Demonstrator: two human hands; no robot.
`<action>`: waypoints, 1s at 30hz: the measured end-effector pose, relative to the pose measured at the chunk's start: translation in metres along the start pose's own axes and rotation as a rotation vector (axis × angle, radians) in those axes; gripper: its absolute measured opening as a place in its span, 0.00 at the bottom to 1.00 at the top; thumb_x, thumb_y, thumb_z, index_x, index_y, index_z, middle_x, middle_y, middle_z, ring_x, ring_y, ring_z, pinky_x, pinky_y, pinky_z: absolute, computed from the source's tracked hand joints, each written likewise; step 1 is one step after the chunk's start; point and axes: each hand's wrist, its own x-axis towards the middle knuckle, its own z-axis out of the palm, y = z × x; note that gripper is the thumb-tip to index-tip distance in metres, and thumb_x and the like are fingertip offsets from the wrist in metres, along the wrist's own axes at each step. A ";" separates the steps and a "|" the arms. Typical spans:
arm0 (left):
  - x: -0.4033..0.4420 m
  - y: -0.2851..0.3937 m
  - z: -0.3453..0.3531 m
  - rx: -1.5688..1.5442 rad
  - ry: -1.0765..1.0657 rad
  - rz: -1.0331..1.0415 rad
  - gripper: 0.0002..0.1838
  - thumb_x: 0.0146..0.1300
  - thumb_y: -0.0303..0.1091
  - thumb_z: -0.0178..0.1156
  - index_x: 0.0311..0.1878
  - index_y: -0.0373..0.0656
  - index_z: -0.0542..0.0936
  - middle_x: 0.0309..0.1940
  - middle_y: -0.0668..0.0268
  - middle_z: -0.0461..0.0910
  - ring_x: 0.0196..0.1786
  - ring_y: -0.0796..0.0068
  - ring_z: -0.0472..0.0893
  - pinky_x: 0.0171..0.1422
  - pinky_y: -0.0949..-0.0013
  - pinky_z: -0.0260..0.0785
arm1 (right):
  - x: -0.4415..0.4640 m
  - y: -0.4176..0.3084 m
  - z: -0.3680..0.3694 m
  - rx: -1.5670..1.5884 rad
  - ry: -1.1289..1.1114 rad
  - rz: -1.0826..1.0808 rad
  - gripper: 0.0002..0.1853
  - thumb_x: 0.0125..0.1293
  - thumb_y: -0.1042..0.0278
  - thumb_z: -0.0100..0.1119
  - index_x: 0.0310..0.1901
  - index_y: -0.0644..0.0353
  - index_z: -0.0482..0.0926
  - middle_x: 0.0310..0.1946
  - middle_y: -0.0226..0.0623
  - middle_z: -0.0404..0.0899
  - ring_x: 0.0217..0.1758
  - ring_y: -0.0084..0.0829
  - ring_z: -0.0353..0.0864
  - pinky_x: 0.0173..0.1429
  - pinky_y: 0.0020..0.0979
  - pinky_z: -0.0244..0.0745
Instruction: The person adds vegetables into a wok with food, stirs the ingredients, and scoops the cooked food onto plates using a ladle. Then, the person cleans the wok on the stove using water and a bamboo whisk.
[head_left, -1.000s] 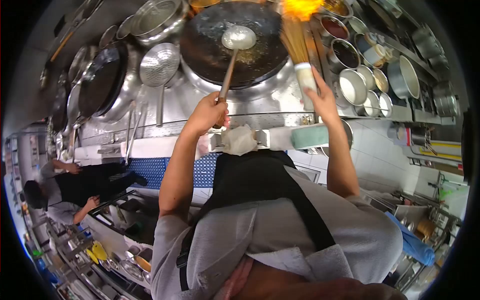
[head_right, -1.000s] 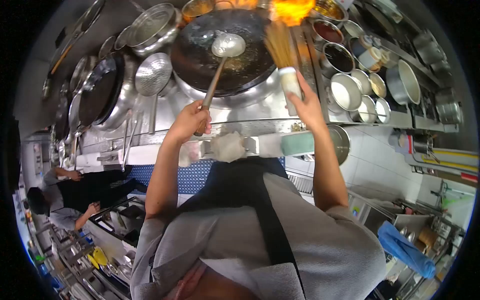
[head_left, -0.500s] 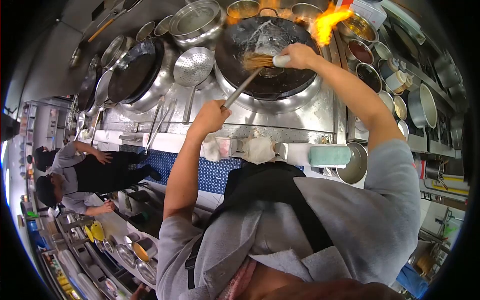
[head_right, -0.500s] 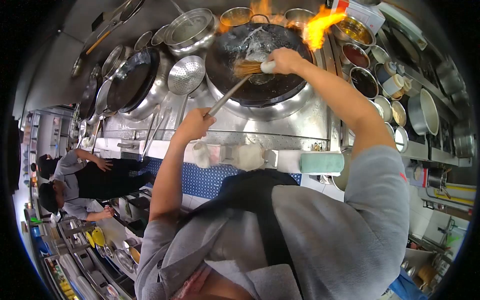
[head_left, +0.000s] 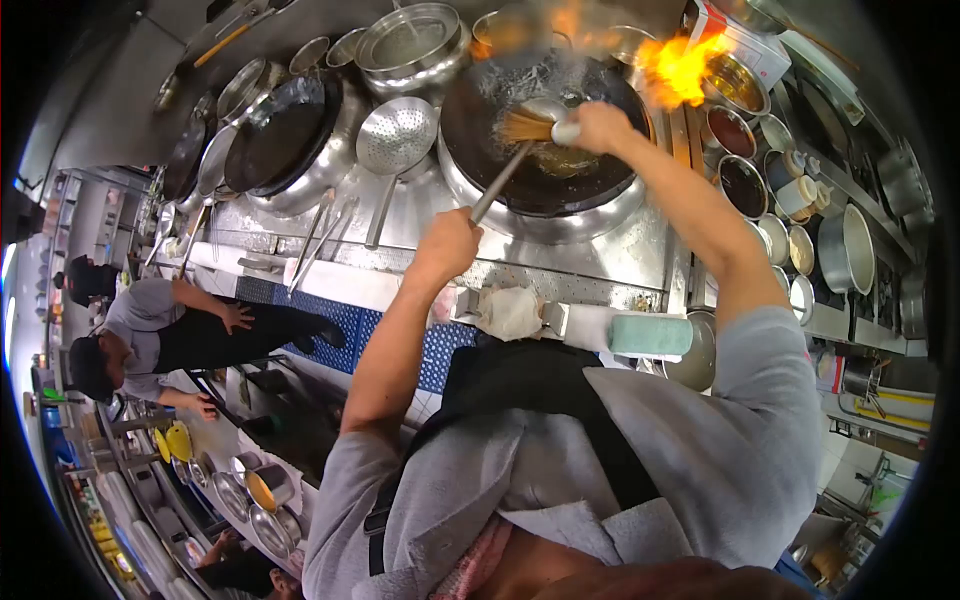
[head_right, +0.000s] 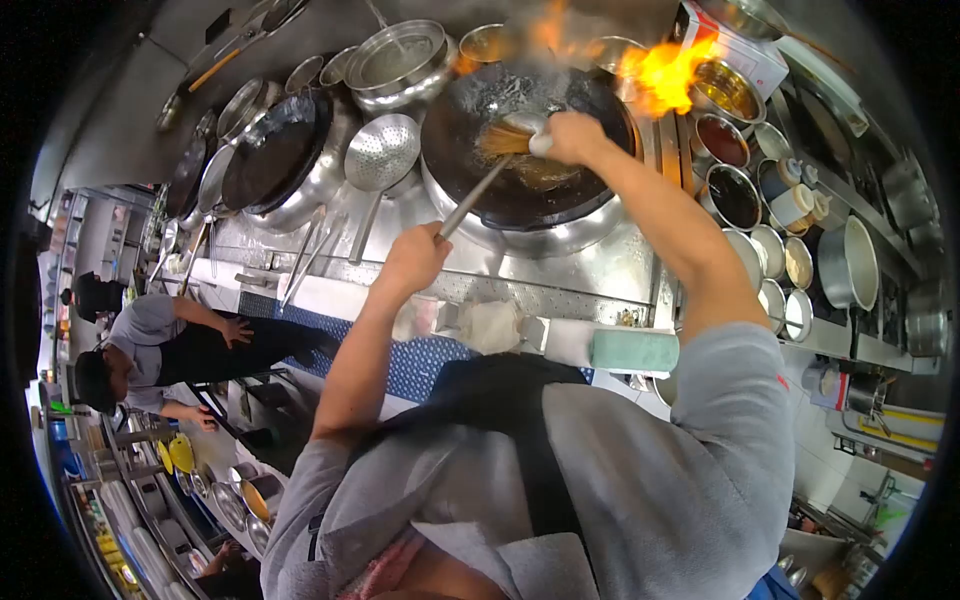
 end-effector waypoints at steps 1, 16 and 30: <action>0.000 -0.005 0.003 0.007 0.003 -0.005 0.13 0.67 0.34 0.62 0.47 0.32 0.81 0.37 0.42 0.85 0.44 0.40 0.85 0.52 0.45 0.77 | 0.008 0.012 -0.011 -0.012 -0.043 0.071 0.13 0.62 0.68 0.61 0.47 0.54 0.88 0.50 0.47 0.86 0.51 0.50 0.87 0.55 0.47 0.82; 0.020 -0.014 0.009 0.187 0.145 -0.008 0.12 0.66 0.32 0.61 0.43 0.31 0.83 0.37 0.40 0.85 0.43 0.37 0.85 0.49 0.44 0.79 | -0.034 -0.038 -0.037 0.285 0.000 0.267 0.21 0.60 0.60 0.70 0.56 0.49 0.86 0.49 0.48 0.87 0.54 0.51 0.85 0.60 0.46 0.79; 0.014 -0.039 0.014 -1.533 -0.422 -0.442 0.21 0.80 0.37 0.43 0.59 0.26 0.74 0.33 0.61 0.79 0.28 0.79 0.76 0.26 0.76 0.72 | -0.093 -0.031 -0.064 0.400 0.476 0.235 0.23 0.60 0.60 0.73 0.58 0.50 0.85 0.50 0.48 0.86 0.51 0.53 0.86 0.57 0.46 0.79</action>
